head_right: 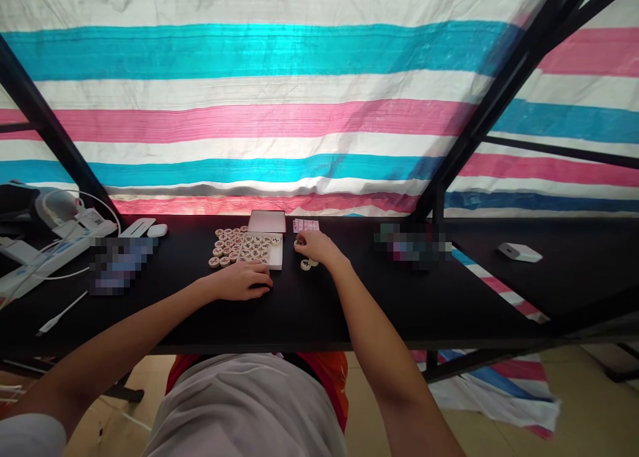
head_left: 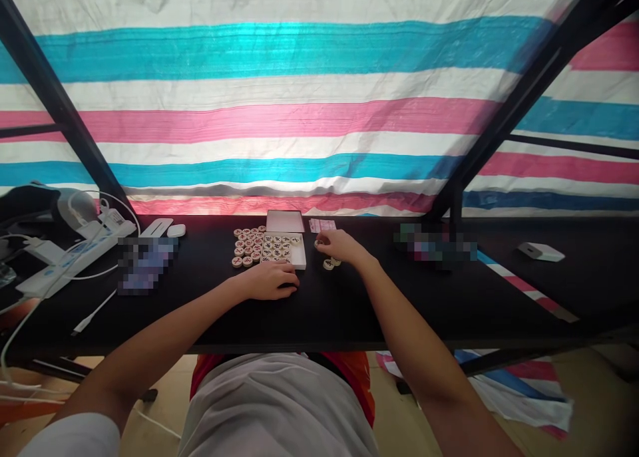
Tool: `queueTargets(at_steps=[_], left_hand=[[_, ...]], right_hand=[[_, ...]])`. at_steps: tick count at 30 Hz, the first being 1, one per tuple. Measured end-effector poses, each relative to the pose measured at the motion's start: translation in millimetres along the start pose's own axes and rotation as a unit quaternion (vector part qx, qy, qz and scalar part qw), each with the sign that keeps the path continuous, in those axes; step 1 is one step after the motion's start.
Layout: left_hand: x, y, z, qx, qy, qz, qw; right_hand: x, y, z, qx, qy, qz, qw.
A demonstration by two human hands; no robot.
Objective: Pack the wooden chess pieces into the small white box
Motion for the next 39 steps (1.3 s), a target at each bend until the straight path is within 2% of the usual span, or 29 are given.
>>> queueTargets(at_steps=[3,5,9,12,18,20,24,27,28,29,32,33,36,39], left_hand=[[-1.0,-0.1,0.8,-0.001,0.001,-0.003,1.000],[-1.4,-0.2,1.0,0.000,-0.002,-0.003,1.000],[-0.9,-0.7,0.6,0.005,-0.012,0.006,1.000],[-1.2,-1.0,0.3,0.003,-0.010,0.004,1.000],[0.1,-0.4,-0.7,-0.002,-0.002,0.004,1.000],[0.3,-0.4,-1.2,0.000,-0.005,0.005,1.000],[-0.3,-0.8,-0.9,0.002,-0.007,0.003,1.000],[-0.2,-0.6,-0.5,0.008,-0.008,0.006,1.000],[-0.2,-0.4,-0.6,0.011,-0.009,0.006,1.000],[-0.2,-0.2,-0.7,0.013,-0.011,0.006,1.000],[0.1,0.2,-1.2,0.016,-0.013,0.004,1.000],[0.2,0.3,-1.2,0.016,-0.012,0.005,1.000],[0.1,-0.1,-1.0,0.013,-0.009,0.005,1.000],[-0.6,-0.3,0.0,0.008,-0.007,0.003,1.000]], right_hand=[[7.7,1.5,10.1,-0.079,-0.028,0.021,0.996],[19.3,3.0,10.1,-0.097,-0.060,0.052,0.992],[44.2,2.2,-10.3,-0.055,-0.034,0.102,0.993],[53.0,-0.3,-25.5,-0.031,-0.008,0.132,0.991],[44.6,-5.0,-31.9,-0.028,-0.028,0.090,0.995],[45.5,-5.7,-32.7,-0.033,-0.024,0.095,0.995],[48.6,-4.5,-21.1,-0.090,-0.038,0.118,0.988],[34.8,-1.4,-0.9,-0.108,-0.069,0.077,0.989],[26.1,-0.4,4.4,-0.090,-0.078,0.051,0.992],[16.2,0.6,6.3,-0.047,-0.095,0.026,0.994],[-16.5,7.7,1.5,0.122,-0.130,-0.051,0.983],[-25.7,10.6,-0.1,0.161,-0.133,-0.065,0.976],[-41.5,16.2,-0.7,0.207,-0.144,-0.074,0.965],[-36.4,17.6,-3.0,0.221,-0.155,-0.042,0.962]])
Point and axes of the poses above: each hand's wrist, its own y-axis away from the middle knuckle, its own z-axis out of the back of the hand, x = y × z, the point moved 6 cm from there along -y, towards the middle knuckle, and after that the axes turned 1 degree about -x, right-handed, at the moved point
